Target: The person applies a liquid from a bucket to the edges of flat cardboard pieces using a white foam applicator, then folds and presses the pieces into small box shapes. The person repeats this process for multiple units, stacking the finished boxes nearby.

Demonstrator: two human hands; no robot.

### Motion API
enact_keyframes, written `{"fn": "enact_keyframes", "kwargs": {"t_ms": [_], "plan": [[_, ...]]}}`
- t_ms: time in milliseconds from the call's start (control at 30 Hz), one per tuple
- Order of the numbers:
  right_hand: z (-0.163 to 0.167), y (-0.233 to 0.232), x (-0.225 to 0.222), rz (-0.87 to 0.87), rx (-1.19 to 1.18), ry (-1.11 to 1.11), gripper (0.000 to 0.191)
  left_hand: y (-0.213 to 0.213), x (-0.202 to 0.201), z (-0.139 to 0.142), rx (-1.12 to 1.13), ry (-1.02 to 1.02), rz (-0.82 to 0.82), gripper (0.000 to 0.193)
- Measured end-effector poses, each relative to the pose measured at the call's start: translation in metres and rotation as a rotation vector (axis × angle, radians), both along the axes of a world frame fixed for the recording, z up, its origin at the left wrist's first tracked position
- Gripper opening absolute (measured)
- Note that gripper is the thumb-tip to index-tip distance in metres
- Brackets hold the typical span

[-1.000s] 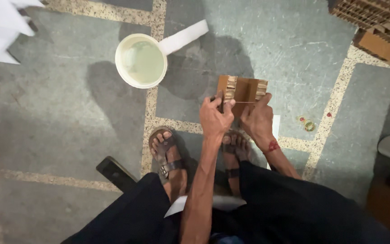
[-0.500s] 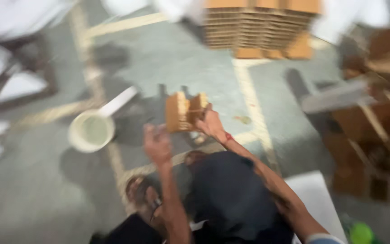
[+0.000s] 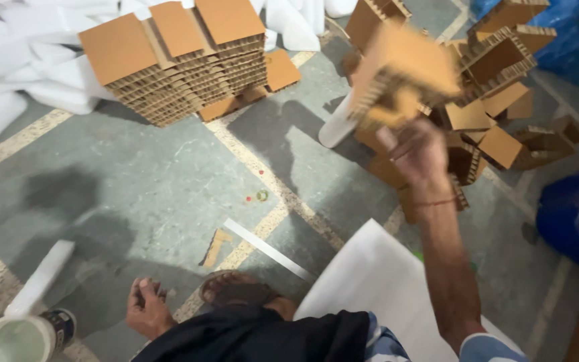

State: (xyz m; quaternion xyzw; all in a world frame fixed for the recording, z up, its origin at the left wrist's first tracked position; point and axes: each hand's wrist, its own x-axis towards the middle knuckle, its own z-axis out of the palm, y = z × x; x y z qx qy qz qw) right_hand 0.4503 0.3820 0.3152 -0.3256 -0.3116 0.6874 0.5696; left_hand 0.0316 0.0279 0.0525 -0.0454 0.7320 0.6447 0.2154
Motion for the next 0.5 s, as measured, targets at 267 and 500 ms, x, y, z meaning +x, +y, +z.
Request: {"fn": "enact_keyframes", "kwargs": {"t_ms": [267,500], "plan": [[0.050,0.086,0.159,-0.400,0.204,-0.069,0.022,-0.002,0.002,-0.011,0.056,-0.003,-0.061,0.036],[0.089,0.073,0.201,-0.474,0.090,-0.173,0.044,0.000,0.005,-0.018,0.023,-0.014,-0.113,0.032]]}}
